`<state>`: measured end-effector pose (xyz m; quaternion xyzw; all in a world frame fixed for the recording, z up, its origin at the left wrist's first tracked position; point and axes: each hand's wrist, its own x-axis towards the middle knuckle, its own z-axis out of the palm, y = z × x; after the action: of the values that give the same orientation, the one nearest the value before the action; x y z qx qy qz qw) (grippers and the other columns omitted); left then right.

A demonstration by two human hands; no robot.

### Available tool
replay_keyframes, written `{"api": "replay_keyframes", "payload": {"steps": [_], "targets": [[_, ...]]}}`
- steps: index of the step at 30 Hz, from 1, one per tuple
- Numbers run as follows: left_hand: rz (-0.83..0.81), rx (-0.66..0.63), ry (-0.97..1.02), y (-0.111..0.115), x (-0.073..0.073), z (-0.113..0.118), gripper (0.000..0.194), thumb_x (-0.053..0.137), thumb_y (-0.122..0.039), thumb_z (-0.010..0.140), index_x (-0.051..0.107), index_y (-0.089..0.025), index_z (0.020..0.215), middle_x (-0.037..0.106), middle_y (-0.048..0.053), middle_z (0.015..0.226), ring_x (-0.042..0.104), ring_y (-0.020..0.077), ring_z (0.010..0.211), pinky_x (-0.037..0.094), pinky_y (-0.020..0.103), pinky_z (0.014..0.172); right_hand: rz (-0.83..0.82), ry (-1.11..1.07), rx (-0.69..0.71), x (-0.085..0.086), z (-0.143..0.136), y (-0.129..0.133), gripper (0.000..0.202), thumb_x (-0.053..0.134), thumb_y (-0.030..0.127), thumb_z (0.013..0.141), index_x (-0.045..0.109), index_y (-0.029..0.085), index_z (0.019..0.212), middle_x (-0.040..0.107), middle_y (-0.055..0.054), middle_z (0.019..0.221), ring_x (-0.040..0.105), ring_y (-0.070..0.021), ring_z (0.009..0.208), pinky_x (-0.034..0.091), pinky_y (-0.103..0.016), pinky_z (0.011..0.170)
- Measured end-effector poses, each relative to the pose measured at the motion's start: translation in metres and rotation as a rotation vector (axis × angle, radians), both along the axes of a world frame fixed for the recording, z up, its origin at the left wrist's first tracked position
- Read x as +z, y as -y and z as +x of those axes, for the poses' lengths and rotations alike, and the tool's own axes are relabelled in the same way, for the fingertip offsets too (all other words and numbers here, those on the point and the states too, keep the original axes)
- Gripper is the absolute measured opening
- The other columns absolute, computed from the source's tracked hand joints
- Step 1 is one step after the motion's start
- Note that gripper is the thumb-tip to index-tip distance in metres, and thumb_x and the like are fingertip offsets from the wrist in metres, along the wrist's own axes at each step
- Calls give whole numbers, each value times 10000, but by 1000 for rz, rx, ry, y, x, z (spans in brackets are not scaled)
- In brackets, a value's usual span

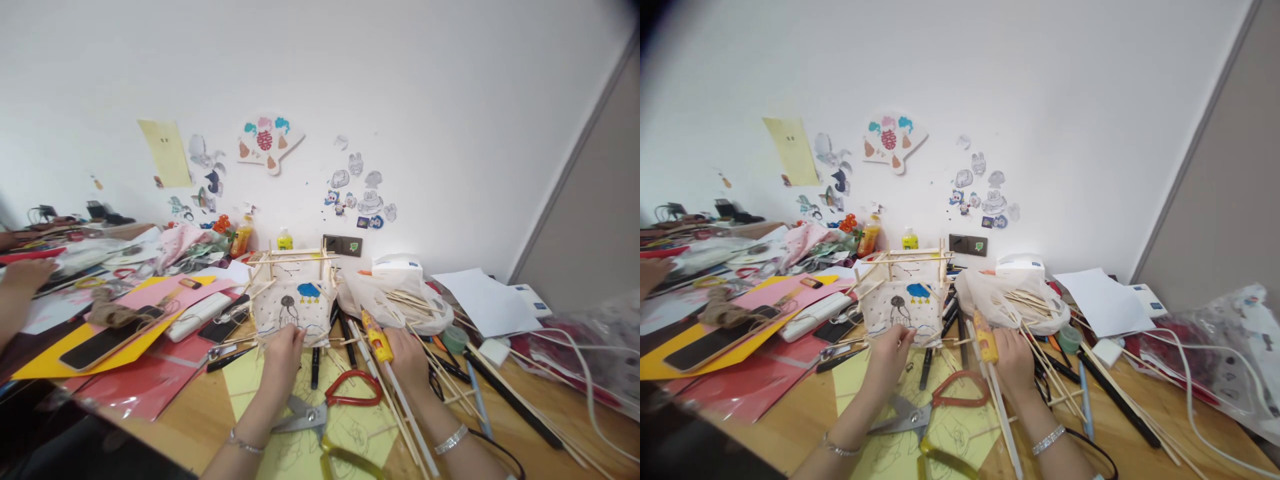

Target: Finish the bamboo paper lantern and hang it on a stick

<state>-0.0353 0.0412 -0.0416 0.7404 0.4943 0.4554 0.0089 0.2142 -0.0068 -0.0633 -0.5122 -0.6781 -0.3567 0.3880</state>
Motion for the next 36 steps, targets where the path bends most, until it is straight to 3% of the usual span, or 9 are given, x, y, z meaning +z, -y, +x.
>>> {"api": "replay_keyframes", "payload": {"steps": [5,13,19,21,24,27,30,33,36], "targets": [[32,111,-226,5,4,-3,382,329,-355,903,424,-213,562,496,8,477,486,159,478,292,262,494,-2,-15,-15,0,0,1,191,401,283,910,517,185,794,547,-38,646,483,-195,624,348,-305,589],[-88,-38,-62,12,3,-7,286,352,-339,867,354,-228,603,490,-2,524,478,161,505,348,256,499,10,-15,-23,-1,1,-1,205,384,279,921,521,183,803,559,-42,655,481,-193,626,346,-306,596],[-195,-205,-16,19,8,-15,193,510,-301,774,429,-216,621,536,-7,564,502,155,544,386,252,528,-5,-22,8,-3,-1,1,164,410,254,905,519,177,810,560,-46,661,476,-196,636,347,-308,600],[-228,-218,-30,20,12,-15,63,502,-263,779,492,-206,754,555,-16,583,522,155,557,400,249,550,-2,-26,31,-1,-3,3,152,417,250,904,523,169,831,568,-50,673,479,-196,650,355,-307,613],[-357,-163,-157,24,19,-12,228,448,-232,834,487,-183,1053,603,-16,606,570,168,572,397,246,551,18,-20,59,3,-6,5,154,410,242,914,524,171,839,566,-44,672,476,-185,643,351,-299,611],[-435,-44,-444,27,24,-6,210,427,-278,884,545,-191,1034,672,35,675,634,209,651,374,256,550,34,-3,66,7,-9,6,183,379,236,931,523,175,836,559,-42,666,465,-182,629,341,-298,603],[-359,19,-669,26,30,0,245,395,-318,915,603,-188,919,698,81,756,658,241,731,376,270,570,25,1,62,9,-10,7,207,361,239,939,518,179,818,549,-41,656,457,-184,622,330,-301,594],[-211,63,-766,20,36,7,310,389,-367,918,609,-158,852,685,109,761,651,255,734,389,285,571,21,6,67,10,-11,8,238,340,245,947,516,182,800,544,-43,649,454,-188,623,321,-304,587],[-34,11,-841,14,43,16,199,436,-248,899,602,-151,949,662,97,738,636,232,708,410,288,580,8,-6,67,11,-12,8,281,317,263,956,515,186,772,543,-47,642,446,-190,620,313,-305,585]]}}
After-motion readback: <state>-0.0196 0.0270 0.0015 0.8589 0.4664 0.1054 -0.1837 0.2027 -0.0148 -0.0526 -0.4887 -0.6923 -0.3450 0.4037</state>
